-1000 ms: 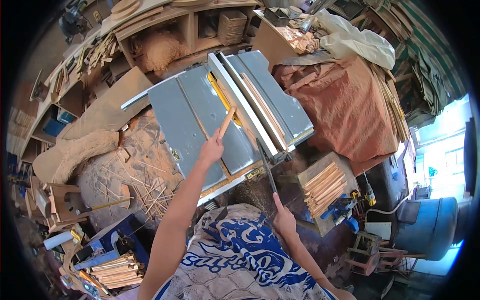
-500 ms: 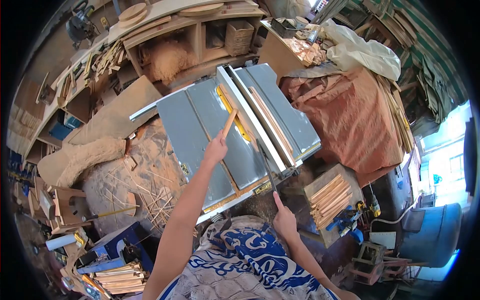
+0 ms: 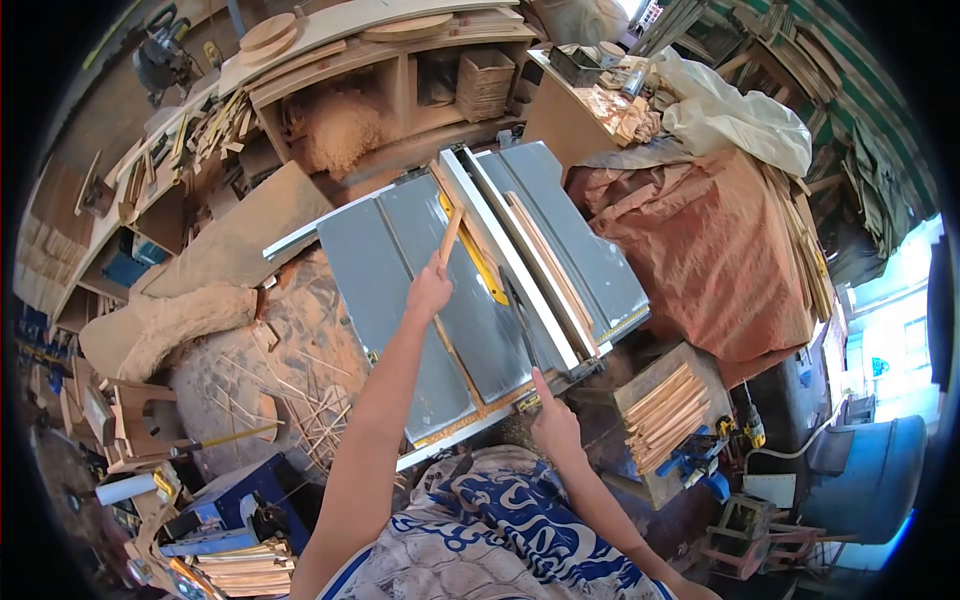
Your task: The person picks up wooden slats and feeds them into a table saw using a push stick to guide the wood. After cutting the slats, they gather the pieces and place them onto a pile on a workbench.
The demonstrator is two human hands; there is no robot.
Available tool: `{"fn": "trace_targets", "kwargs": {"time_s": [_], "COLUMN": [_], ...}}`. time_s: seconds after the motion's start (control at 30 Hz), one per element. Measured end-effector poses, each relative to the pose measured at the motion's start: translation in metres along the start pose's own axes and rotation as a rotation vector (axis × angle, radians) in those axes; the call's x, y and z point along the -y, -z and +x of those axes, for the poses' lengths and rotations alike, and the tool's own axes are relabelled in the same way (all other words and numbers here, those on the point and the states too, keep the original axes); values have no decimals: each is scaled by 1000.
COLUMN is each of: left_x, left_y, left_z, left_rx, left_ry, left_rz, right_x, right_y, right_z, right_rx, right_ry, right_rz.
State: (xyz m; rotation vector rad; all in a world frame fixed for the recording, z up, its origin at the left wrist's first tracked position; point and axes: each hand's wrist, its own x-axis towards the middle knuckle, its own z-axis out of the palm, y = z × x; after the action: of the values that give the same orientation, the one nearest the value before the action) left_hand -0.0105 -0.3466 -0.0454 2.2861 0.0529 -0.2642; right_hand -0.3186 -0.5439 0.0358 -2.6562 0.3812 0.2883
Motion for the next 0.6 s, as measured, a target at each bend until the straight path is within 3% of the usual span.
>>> {"fn": "trace_targets", "kwargs": {"time_s": [0.6], "left_x": [-23], "left_y": [-8], "left_z": [58], "left_rx": [-152], "left_ry": [15], "left_rz": [-32], "right_x": [29], "right_y": [6], "right_z": [68], "right_rx": [23], "right_ry": [14], "right_rz": [81]}}
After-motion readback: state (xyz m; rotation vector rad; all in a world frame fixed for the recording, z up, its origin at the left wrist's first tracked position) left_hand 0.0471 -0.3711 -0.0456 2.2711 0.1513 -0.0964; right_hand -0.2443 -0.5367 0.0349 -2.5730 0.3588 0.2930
